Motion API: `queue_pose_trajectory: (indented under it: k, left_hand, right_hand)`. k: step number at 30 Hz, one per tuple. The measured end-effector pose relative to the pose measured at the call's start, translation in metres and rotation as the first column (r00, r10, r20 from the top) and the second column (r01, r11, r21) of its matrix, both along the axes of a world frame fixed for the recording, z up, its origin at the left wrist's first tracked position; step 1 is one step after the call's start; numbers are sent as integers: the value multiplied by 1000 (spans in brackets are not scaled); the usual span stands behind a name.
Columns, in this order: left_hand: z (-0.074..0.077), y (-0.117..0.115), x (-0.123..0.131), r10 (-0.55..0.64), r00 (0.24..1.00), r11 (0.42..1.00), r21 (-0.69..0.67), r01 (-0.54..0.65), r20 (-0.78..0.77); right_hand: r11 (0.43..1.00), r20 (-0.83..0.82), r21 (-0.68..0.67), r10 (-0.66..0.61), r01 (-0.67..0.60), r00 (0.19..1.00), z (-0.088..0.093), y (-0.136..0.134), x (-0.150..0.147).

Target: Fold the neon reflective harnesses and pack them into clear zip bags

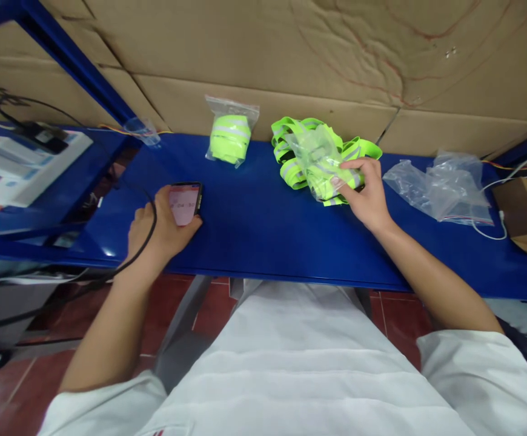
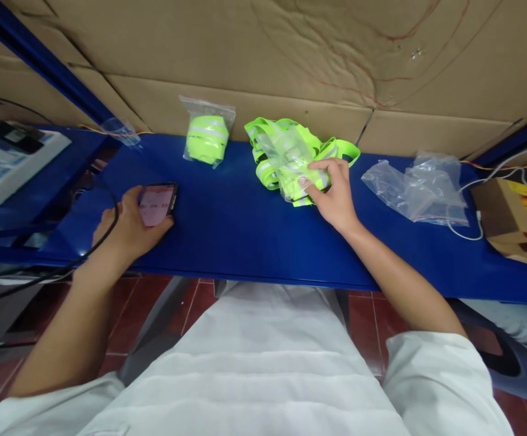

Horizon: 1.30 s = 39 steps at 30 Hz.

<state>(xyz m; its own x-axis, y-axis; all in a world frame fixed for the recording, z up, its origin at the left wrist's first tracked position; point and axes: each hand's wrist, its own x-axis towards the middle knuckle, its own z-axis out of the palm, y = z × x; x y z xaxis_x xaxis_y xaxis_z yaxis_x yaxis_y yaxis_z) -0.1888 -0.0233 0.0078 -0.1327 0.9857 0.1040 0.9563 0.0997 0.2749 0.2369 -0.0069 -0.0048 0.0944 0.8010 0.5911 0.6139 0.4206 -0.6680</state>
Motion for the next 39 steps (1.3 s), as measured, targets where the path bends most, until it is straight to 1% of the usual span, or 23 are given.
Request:
queue_pose_trajectory:
  k: [2,6,10,13,15,16,17,18,19,20,21,22,23,25,27,29,31,33,34,36,39]
  left_hand:
    - [-1,14,3,-27,1000,999,18,27,2]
    - [8,38,23,-67,993,997,-34,64,-100]
    - [13,50,34,-154,983,988,-41,150,-98]
    - [13,44,38,-170,976,985,-64,163,-137]
    - [14,29,47,-212,962,976,16,218,-171]
    - [14,20,55,-249,954,959,99,267,-166]
    - [14,10,66,-317,941,927,171,334,-121]
    - [14,2,77,-421,906,883,212,419,-37]
    - [12,-4,90,-524,848,838,225,497,78]
    - [10,-8,103,-611,769,790,207,577,189]
    - [7,-9,115,-672,688,739,192,646,274]
    - [4,-6,126,-710,617,696,207,687,339]
    - [0,-1,135,-733,557,666,243,705,390]
    - [-6,12,146,-752,488,641,321,697,444]
    - [-12,25,150,-760,453,638,399,659,466]
    - [-17,36,149,-759,424,642,456,616,494]
    - [-20,43,145,-747,399,654,482,583,531]
    - [-21,46,140,-740,389,661,485,572,549]
    - [-21,47,139,-742,387,657,481,580,547]
    - [-19,46,139,-750,385,644,461,610,538]
    - [-19,42,142,-729,376,647,397,651,572]
  right_hand:
    - [1000,-8,-1,2,-2,1000,1,-2,-3]
    - [1000,-25,2,-8,8,1000,2,-3,-6]
    - [1000,-28,-9,-16,16,999,0,-4,-5]
    - [1000,-47,-6,-6,5,999,0,-4,-5]
    - [999,-71,-28,-17,15,997,1,-5,-8]
    - [999,-87,-46,-27,23,996,2,-6,-10]
    - [998,-105,-63,-33,27,994,3,-7,-13]
    - [997,-123,-77,-35,26,992,4,-7,-17]
    - [996,-138,-86,-32,20,990,5,-8,-22]
    - [996,-149,-93,-24,10,989,6,-8,-26]
    - [995,-158,-101,-13,-3,987,7,-9,-31]
    - [994,-163,-111,-1,-17,987,7,-9,-36]
    - [992,-165,-122,9,-30,986,8,-9,-39]
    - [989,-165,-142,23,-47,986,8,-10,-44]
    - [988,-146,-145,31,-52,989,8,-12,-46]
    - [989,-89,-132,55,-66,995,7,-16,-46]
    - [983,-34,-137,121,-125,992,7,-20,-45]
    - [974,6,-137,185,-183,983,6,-23,-44]
    - [974,35,-119,197,-191,980,6,-24,-44]
    - [984,125,-54,173,-167,977,5,-24,-43]
    - [993,239,15,108,-115,965,3,-22,-39]
